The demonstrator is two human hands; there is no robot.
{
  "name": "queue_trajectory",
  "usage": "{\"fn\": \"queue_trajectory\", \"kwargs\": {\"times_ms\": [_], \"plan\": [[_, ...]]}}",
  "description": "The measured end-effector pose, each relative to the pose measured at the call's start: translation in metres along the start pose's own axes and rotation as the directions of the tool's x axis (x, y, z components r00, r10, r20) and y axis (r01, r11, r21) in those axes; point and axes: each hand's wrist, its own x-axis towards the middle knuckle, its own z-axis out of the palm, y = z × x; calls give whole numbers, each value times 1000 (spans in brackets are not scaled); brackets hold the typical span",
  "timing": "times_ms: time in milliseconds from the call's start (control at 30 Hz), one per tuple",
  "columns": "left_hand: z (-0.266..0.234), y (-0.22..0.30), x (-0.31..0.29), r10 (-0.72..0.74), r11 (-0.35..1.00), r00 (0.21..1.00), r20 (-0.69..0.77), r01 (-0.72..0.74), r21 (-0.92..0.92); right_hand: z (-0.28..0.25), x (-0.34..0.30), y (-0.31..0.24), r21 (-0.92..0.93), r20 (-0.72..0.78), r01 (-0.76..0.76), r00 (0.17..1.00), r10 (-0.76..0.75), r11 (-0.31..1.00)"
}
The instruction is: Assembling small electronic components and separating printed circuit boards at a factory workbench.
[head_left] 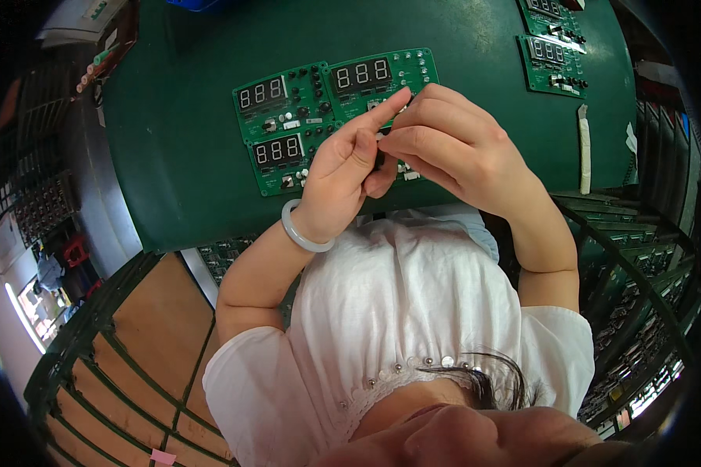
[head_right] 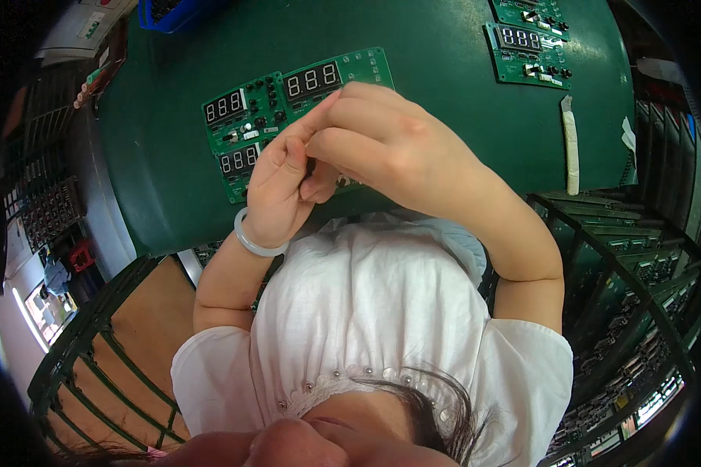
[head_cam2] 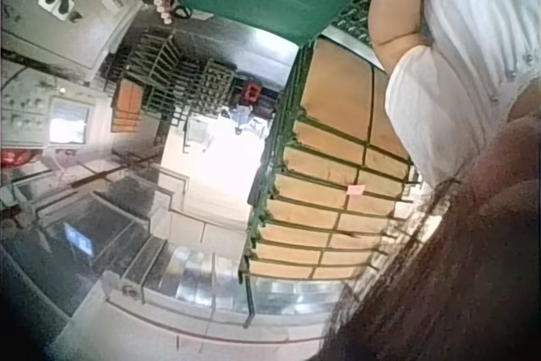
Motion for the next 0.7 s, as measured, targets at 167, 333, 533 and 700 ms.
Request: {"fn": "queue_trajectory", "kwargs": {"times_ms": [167,333,533,700], "plan": [[10,9,12,71,973,996,-44,-60,224,-9,2,8,-91,78,-8,997,15,996],[6,14,22,69,959,998,-5,-65,276,-18,10,19,-16,92,-72,993,73,997],[-2,33,26,-134,990,973,-189,140,20,-48,17,48,74,59,-470,883,466,880],[-20,52,27,-155,975,967,-202,118,-187,-30,14,69,-305,113,-143,976,185,942]]}}
